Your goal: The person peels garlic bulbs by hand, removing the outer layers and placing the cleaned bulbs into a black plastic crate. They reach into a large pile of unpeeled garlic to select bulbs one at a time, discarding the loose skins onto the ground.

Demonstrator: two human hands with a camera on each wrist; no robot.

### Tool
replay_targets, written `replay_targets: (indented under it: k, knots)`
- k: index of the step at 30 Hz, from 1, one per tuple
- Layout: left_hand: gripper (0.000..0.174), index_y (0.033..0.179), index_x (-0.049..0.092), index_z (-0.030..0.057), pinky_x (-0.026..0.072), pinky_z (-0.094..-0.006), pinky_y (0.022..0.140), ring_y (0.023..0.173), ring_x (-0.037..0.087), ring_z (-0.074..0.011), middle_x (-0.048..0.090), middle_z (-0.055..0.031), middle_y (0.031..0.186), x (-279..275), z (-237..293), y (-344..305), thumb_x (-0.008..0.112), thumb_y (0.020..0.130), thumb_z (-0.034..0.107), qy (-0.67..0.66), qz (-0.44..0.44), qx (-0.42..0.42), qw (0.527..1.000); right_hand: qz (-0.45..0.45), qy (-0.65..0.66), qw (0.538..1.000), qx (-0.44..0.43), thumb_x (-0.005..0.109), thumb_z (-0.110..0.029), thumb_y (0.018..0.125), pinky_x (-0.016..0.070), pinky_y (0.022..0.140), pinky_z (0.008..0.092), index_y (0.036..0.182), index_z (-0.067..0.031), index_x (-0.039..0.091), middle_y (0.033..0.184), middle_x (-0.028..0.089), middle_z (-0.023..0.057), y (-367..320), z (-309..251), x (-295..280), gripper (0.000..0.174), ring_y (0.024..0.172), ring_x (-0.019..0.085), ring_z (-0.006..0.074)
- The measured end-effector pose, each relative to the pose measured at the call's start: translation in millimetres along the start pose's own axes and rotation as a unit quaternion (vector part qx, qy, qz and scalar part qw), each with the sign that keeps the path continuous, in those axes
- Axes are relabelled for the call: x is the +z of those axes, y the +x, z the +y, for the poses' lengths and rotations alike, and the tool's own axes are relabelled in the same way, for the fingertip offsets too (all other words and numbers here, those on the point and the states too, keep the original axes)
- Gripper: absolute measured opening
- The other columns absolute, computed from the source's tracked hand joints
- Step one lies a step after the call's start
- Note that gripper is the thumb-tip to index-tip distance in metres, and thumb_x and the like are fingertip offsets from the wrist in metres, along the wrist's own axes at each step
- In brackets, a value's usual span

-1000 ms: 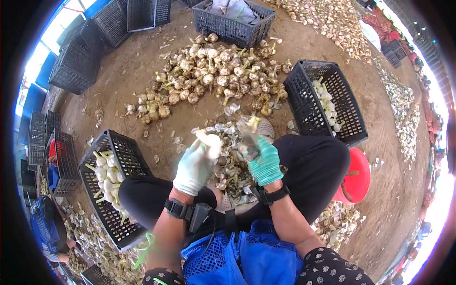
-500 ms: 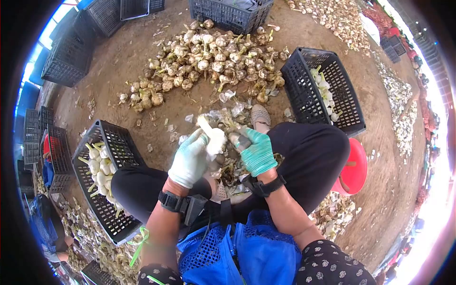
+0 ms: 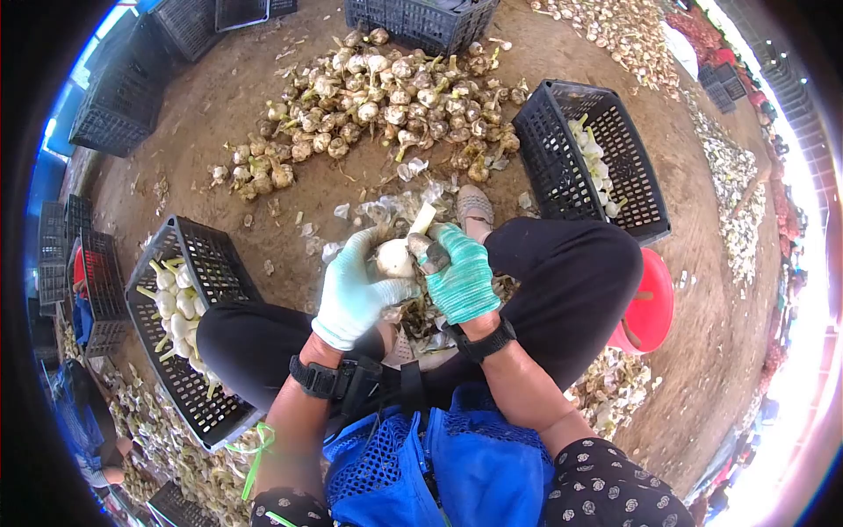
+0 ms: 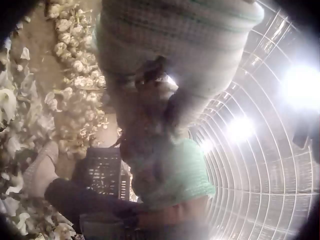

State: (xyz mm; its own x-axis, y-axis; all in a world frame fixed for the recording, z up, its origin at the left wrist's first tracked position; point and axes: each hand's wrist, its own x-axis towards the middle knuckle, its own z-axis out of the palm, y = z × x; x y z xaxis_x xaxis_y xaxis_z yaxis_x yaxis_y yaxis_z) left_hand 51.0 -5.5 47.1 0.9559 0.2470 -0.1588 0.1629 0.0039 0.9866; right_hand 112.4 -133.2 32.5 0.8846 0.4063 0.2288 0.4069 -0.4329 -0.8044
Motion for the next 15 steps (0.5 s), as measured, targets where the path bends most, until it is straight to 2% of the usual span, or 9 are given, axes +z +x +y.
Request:
replay_targets:
  k: [3,7,9,10,12,13,15]
  knots:
    - [0.059,0.108,0.04,-0.0066,0.0443,-0.0254,0.074,0.086,0.052,-0.0147,0.052,-0.01,0.096,0,0,-1,0.066,0.055,-0.003,-0.043,0.002,-0.014,0.999,0.002,0.049,0.998,-0.026,0.055,0.004,0.062,0.0441,0.059,0.027,0.09,0.0034,0.054,0.078,0.056,0.0141,0,5,1,0.028,0.067,0.057,0.0225]
    - [0.061,0.109,0.039,-0.0068,0.0447,-0.0264,0.074,0.087,0.052,-0.0149,0.052,-0.0105,0.095,-2,-4,0,0.066,0.054,-0.005,-0.109,-0.01,-0.038,0.993,-0.031,0.034,0.999,-0.021,0.053,0.005,0.063,0.0439,0.06,0.0262,0.091,0.0041,0.053,0.078,0.056,0.014,-1,11,0,0.028,0.069,0.057,0.0213]
    - [0.055,0.108,0.041,-0.0064,0.0453,-0.025,0.069,0.082,0.053,-0.0154,0.053,-0.0112,0.094,-4,-6,-1,0.062,0.057,-0.006,-0.165,-0.016,-0.064,0.984,-0.023,0.127,0.991,0.026,0.052,0.006,0.064,0.0435,0.061,0.0257,0.091,0.004,0.054,0.078,0.056,0.0133,-6,29,11,0.027,0.07,0.056,0.0193]
    - [0.055,0.108,0.041,-0.0064,0.0453,-0.025,0.069,0.082,0.053,-0.0154,0.053,-0.0112,0.094,-7,-8,-2,0.062,0.057,-0.006,-0.164,-0.016,-0.065,0.984,-0.023,0.128,0.991,0.028,0.052,0.006,0.064,0.0435,0.061,0.0257,0.091,0.004,0.054,0.078,0.056,0.0133,-5,23,9,0.027,0.07,0.056,0.0193]
    - [0.047,0.107,0.041,-0.0055,0.0452,-0.0244,0.06,0.076,0.054,-0.0193,0.053,-0.0114,0.092,-13,-14,-2,0.059,0.066,0.007,-0.339,-0.103,-0.166,0.92,-0.035,0.171,0.978,0.111,0.055,-0.007,0.07,0.0414,0.056,0.0357,0.078,0.003,0.055,0.07,0.054,0.0196,-1,8,0,0.013,0.066,0.052,0.0351]
    - [0.047,0.107,0.041,-0.0055,0.0452,-0.0244,0.06,0.076,0.054,-0.0193,0.053,-0.0114,0.092,-11,-19,-2,0.059,0.066,0.007,-0.338,-0.103,-0.166,0.921,-0.034,0.171,0.978,0.111,0.055,-0.007,0.07,0.0414,0.056,0.0357,0.078,0.003,0.055,0.07,0.054,0.0196,-2,7,-1,0.013,0.066,0.052,0.0351]
    - [0.052,0.104,0.044,-0.0034,0.047,-0.0285,0.061,0.073,0.055,-0.026,0.052,-0.0185,0.095,-2,-26,-1,0.056,0.071,0.035,-0.553,-0.055,-0.182,0.811,0.038,0.083,0.995,0.036,0.055,-0.006,0.07,0.0411,0.056,0.0339,0.078,0.0037,0.055,0.069,0.054,0.0179,-4,5,-2,0.013,0.062,0.053,0.0306]
